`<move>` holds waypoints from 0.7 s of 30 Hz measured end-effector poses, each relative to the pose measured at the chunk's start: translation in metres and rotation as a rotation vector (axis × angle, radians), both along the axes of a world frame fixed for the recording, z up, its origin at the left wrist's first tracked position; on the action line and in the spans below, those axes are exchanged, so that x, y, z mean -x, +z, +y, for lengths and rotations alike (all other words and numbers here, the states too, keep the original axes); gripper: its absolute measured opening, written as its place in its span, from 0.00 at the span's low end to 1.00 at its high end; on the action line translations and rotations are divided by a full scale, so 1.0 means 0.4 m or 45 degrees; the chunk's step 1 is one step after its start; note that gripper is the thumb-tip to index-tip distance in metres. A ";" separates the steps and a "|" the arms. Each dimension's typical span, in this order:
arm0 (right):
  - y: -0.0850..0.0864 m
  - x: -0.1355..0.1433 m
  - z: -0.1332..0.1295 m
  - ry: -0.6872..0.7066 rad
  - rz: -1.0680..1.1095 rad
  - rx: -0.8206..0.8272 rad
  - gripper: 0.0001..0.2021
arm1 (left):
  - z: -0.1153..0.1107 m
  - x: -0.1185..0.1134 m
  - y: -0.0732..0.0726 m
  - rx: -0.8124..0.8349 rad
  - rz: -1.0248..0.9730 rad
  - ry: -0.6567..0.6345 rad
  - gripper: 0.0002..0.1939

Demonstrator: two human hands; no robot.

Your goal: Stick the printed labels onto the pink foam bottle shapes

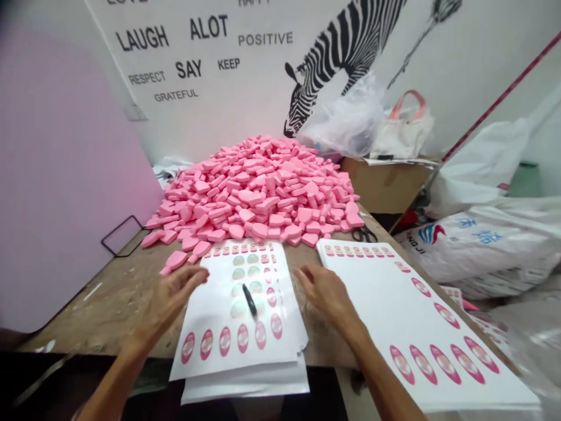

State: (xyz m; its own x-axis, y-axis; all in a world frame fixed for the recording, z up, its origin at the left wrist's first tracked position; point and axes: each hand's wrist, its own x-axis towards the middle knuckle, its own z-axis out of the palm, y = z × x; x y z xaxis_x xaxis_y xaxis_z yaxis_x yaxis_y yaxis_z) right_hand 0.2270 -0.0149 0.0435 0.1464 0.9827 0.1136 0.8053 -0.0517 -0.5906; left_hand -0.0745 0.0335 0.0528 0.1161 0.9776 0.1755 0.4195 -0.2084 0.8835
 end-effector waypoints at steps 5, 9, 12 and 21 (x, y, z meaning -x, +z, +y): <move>-0.099 0.242 0.100 0.171 -0.305 0.248 0.12 | -0.103 0.054 -0.155 0.159 -0.138 0.139 0.13; -0.182 0.323 0.083 0.131 -0.384 0.260 0.07 | -0.109 0.004 -0.189 -0.025 -0.045 0.107 0.12; -0.177 0.287 0.088 0.127 -0.268 0.223 0.07 | -0.107 -0.033 -0.220 -0.163 0.107 0.025 0.13; -0.045 -0.190 0.327 -0.562 -0.431 0.226 0.24 | -0.096 -0.047 -0.310 -0.432 0.388 -0.065 0.12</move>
